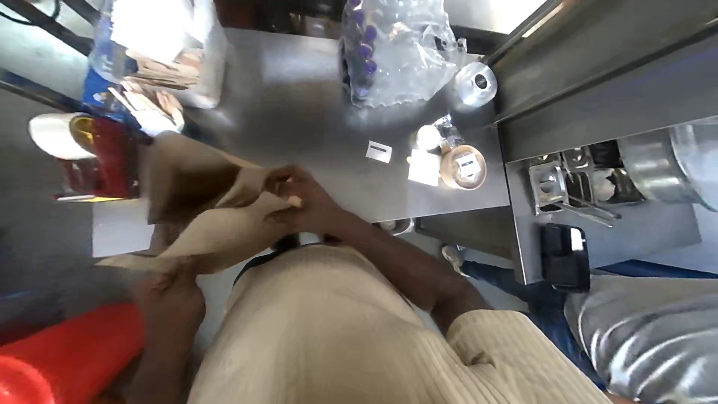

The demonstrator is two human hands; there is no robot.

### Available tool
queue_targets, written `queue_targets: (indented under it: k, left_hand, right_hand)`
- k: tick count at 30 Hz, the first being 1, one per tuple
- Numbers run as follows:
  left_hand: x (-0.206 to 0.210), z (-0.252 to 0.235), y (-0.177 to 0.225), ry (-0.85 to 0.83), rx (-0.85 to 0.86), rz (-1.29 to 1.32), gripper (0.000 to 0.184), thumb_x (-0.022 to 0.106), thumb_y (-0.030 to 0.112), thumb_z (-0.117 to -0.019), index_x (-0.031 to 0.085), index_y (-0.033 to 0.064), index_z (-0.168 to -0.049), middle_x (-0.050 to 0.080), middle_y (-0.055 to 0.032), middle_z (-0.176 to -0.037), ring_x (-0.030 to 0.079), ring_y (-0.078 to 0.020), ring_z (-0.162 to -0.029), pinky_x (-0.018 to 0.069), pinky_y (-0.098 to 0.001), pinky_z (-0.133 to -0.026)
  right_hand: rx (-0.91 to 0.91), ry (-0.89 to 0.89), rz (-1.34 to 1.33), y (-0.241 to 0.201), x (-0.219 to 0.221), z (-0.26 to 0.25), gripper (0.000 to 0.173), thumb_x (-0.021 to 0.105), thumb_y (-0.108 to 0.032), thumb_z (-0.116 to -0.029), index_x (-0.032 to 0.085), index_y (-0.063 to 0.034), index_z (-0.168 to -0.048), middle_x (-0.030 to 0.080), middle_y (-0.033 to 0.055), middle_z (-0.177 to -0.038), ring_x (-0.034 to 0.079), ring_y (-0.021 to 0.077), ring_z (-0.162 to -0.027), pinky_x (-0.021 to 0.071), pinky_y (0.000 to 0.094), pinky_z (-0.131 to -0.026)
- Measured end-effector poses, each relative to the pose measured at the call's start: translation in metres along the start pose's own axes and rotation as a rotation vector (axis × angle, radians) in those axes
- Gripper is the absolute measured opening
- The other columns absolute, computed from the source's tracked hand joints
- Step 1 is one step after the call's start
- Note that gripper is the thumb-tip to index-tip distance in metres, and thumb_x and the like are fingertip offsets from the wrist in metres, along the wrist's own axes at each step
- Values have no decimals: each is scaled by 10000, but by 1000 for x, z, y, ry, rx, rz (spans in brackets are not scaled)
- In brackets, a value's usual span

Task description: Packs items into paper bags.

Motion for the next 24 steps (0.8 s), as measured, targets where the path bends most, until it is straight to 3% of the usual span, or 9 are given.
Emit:
queue_targets:
  k: [2,4,6,8,11,13,16,19,24]
  left_hand:
    - [-12,-18,-11,-156,90,34,172,579,127,-989,676,22,-1086,680,23,-1207,648,-65,-1105,544,-333,-1012]
    - [-18,-38,-5,-351,151,-38,306,574,258,-994,696,33,-1161,441,-91,-1578,526,-199,-1367,464,-422,-1140]
    - [-19,-54,10,-458,189,-128,335,559,331,-978,732,102,-1152,389,-87,-1620,478,-236,-1420,457,-444,-1150]
    - [-22,-63,16,-481,234,-123,308,578,363,-981,754,139,-1099,518,-66,-1529,508,-263,-1395,481,-464,-1129]
    - [-19,-69,20,-478,322,-105,273,584,344,-1003,743,153,-1115,599,-45,-1454,512,-299,-1399,463,-510,-1157]
    - [-21,-62,23,-408,359,-92,243,621,283,-997,743,129,-1141,664,-39,-1369,573,-263,-1340,403,-542,-1196]
    - [-24,-58,25,-274,355,31,139,679,178,-970,772,76,-960,746,-72,-1193,656,-268,-1232,327,-600,-1233]
    - [-17,-49,18,-112,312,146,123,661,91,-944,755,44,-882,762,-103,-1108,691,-283,-1162,424,-559,-1177]
    - [-2,-46,21,1,282,175,116,651,65,-972,766,67,-990,747,-56,-1135,703,-183,-1081,585,-403,-985]
  right_hand:
    - [2,-29,95,-2,-10,-15,389,937,-220,-711,744,-41,-998,492,172,-1501,428,341,-1413,435,497,-1143]
    - [-44,-109,133,-7,-15,-29,436,936,-236,-704,723,-33,-1026,339,181,-1635,283,359,-1525,337,511,-1226]
    - [-76,-200,112,-17,-19,-39,368,910,-186,-740,734,-16,-1015,443,131,-1588,387,257,-1487,387,431,-1211]
    - [-75,-248,59,-24,-20,-42,302,874,-128,-788,739,-4,-1028,655,91,-1356,617,168,-1241,534,370,-1053]
    - [-107,-207,96,-29,-27,-36,311,816,-109,-865,744,-20,-1154,734,67,-1204,689,142,-1116,575,356,-1013]
    - [-151,-141,79,-28,-22,-25,210,781,-75,-884,766,-13,-1084,742,76,-1197,697,167,-1126,580,372,-1020]
    - [-178,-27,-22,-28,-18,-16,50,756,-5,-858,766,-13,-906,757,93,-1131,725,212,-1053,621,399,-943]
    - [-163,83,-32,-21,-22,-3,75,699,3,-833,747,-49,-807,766,68,-1029,735,181,-954,638,362,-845]
    - [-220,220,3,-19,-23,16,64,699,-48,-889,759,-67,-883,753,26,-900,713,128,-852,622,322,-779]
Point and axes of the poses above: each hand's wrist, its own z-axis away from the middle knuckle, its own x-axis out of the palm, y = z × x, the point moved 4 cm from there along -z, towards the middle knuckle
